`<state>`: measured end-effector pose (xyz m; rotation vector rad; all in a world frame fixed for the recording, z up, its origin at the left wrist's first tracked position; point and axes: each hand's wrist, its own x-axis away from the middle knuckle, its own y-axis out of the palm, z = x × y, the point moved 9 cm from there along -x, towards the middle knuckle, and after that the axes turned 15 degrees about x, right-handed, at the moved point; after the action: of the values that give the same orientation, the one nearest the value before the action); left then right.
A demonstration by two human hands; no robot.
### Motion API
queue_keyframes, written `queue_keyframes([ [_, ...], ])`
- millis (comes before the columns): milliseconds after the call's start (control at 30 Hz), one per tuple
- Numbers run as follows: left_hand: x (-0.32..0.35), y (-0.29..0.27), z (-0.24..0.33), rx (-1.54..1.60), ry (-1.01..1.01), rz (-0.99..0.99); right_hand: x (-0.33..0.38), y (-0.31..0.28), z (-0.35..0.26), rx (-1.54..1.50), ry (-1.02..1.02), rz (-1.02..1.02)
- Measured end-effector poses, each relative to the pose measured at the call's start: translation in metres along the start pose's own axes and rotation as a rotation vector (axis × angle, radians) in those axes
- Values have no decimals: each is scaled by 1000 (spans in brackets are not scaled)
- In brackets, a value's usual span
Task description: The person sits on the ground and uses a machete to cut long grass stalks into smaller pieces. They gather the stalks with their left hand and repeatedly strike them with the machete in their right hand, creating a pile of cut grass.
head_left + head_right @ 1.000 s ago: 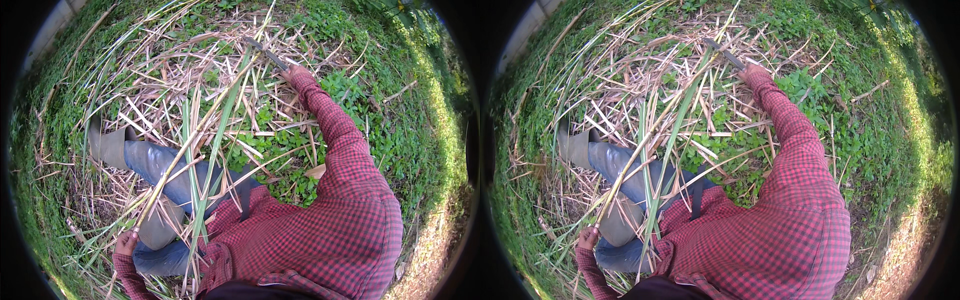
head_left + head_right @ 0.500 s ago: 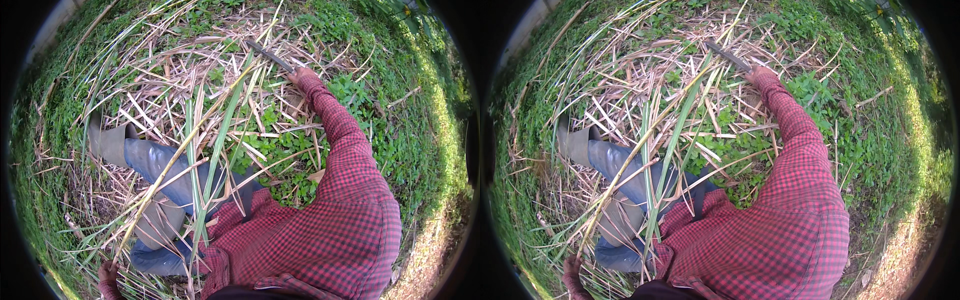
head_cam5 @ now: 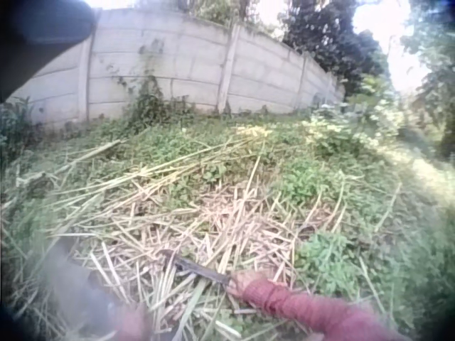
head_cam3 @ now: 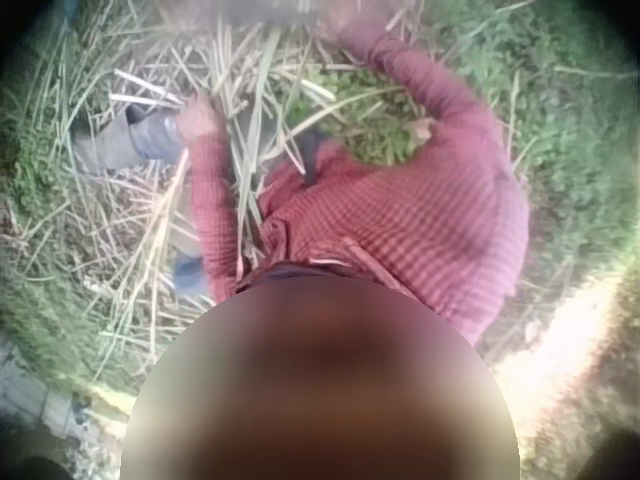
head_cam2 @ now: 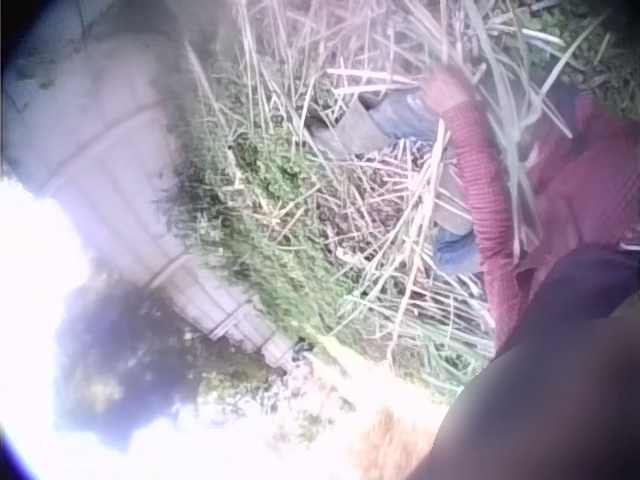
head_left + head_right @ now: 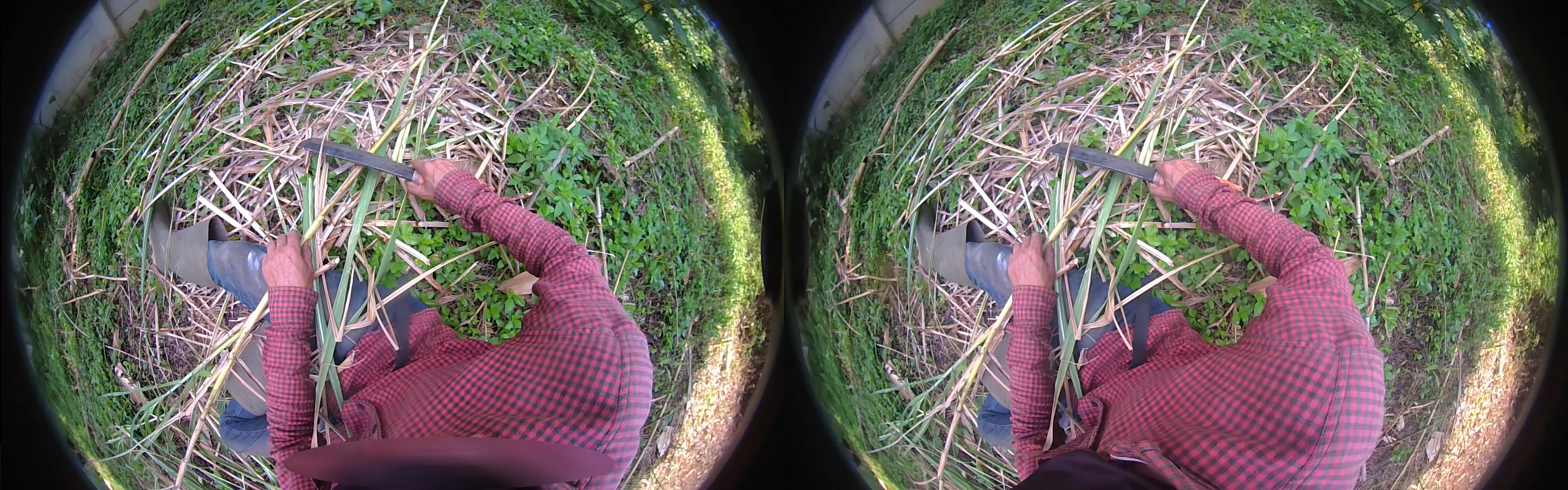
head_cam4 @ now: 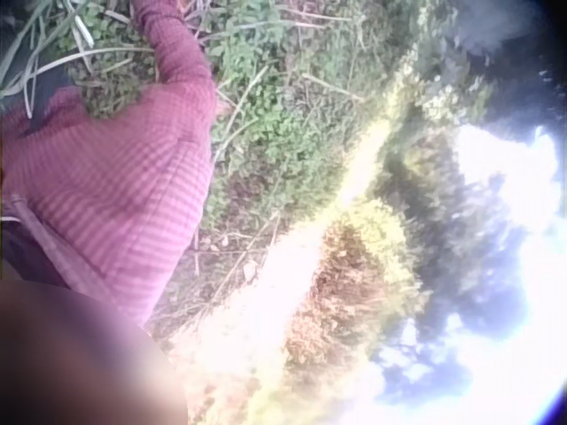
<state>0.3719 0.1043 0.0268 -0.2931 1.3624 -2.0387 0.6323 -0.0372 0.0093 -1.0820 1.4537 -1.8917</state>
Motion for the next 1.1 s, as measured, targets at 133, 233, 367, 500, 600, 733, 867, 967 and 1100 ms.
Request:
queue_keyframes([
  [133,-2,4,-13,89,-34,-30,6,5,-3,-73,-20,92],
  [233,13,-18,-10,89,-181,-98,10,-2,14,-83,22,68],
  [367,85,-98,-39,34,-169,-83,-13,9,102,-165,371,28],
  [500,159,-150,-75,-25,-209,-142,-37,48,163,-155,280,117],
  [600,187,-183,-110,86,-400,-38,-15,51,110,-43,117,106],
  [733,202,-209,-110,-37,-301,-20,-7,33,86,31,66,-26],
  [867,247,-253,-148,90,-372,13,-45,65,192,-202,535,39],
  [967,258,-262,-143,55,-380,27,-53,63,170,-148,380,65],
  [1100,271,-238,-166,-11,-384,-22,-25,38,85,25,17,-5],
])
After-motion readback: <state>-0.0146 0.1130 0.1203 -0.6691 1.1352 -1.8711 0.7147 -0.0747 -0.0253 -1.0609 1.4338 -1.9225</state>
